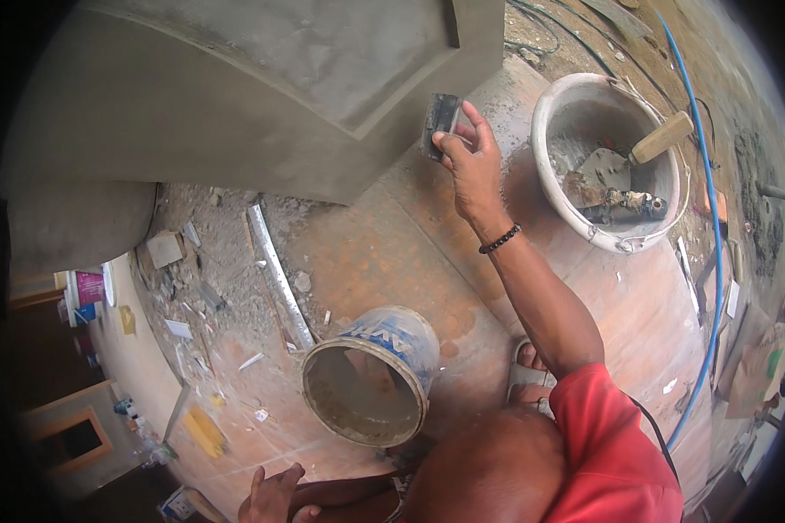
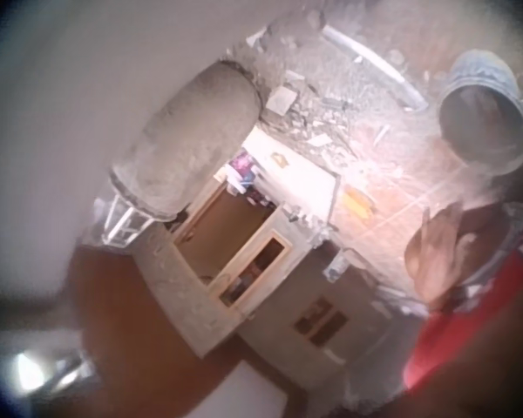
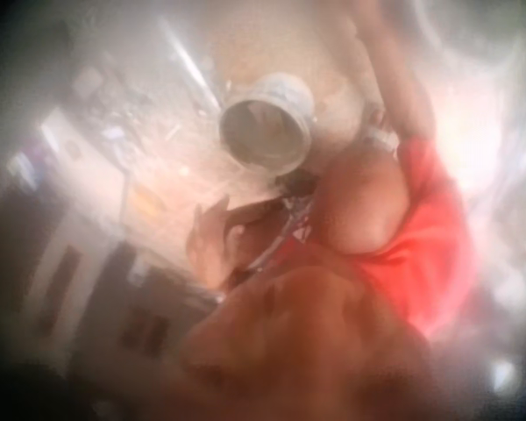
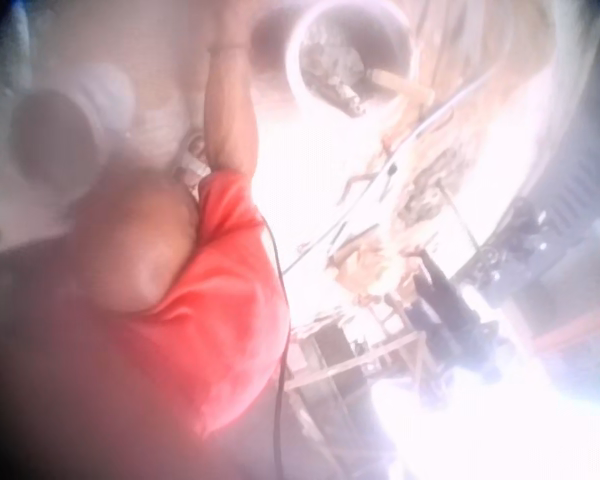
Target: The person squats and uses a sponge to smooth a freshly plastered wall, repeatedly dipping the sponge into a bucket of water. The person then stands and uses a hoe to mix a pile of sand and cement on the floor.
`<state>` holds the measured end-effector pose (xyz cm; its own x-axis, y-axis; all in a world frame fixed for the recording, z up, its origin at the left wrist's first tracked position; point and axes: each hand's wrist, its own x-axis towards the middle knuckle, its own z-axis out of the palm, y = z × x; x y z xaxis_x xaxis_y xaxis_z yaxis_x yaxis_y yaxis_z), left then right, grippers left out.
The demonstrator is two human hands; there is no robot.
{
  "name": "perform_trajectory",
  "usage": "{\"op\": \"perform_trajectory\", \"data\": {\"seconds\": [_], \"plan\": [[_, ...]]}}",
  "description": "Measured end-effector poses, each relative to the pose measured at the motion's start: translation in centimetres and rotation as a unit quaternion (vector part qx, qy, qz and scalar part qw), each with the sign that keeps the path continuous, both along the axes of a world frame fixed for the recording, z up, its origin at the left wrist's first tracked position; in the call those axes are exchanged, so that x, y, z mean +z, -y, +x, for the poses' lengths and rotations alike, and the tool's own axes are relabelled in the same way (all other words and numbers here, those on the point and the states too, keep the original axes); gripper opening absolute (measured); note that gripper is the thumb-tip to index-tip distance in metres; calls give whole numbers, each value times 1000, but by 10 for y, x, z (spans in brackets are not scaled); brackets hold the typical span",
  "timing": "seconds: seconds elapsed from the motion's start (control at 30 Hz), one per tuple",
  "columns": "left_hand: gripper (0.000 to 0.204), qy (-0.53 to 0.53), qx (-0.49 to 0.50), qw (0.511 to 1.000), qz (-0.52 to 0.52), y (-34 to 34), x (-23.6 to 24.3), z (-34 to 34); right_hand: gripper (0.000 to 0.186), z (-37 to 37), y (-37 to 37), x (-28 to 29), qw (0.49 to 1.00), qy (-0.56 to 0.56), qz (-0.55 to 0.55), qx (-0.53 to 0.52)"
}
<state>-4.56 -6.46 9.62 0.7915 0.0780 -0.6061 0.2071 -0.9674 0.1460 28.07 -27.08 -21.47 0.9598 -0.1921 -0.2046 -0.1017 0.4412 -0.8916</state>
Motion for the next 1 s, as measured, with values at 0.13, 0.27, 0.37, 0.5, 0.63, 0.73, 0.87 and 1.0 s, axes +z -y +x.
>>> {"op": "perform_trajectory", "data": {"seconds": [0.13,0.27,0.37,0.5,0.63,0.73,0.87,1.0], "plan": [[48,3,21,1000,-10,-2,-1,-2,74,23,-25,6,997,29,6,-77],[48,-34,40,999,-1,-2,3,-7,79,33,-63,-11,987,22,-95,-126],[50,-54,56,997,6,1,5,-7,78,3,-111,-35,985,-6,-109,-136],[51,-64,61,996,10,-1,6,-4,74,-41,-125,-42,996,-82,-25,9],[50,-60,54,996,30,-2,8,-8,69,-11,-75,-19,995,-42,18,-92],[49,-71,39,996,21,-2,6,-13,70,39,-50,-13,989,-12,-29,-145],[48,-47,49,998,-13,-5,2,-10,74,15,-98,-21,991,-45,-34,-121],[46,-35,35,999,-11,-3,-2,-2,68,-38,-100,-39,991,-116,37,49]]}}
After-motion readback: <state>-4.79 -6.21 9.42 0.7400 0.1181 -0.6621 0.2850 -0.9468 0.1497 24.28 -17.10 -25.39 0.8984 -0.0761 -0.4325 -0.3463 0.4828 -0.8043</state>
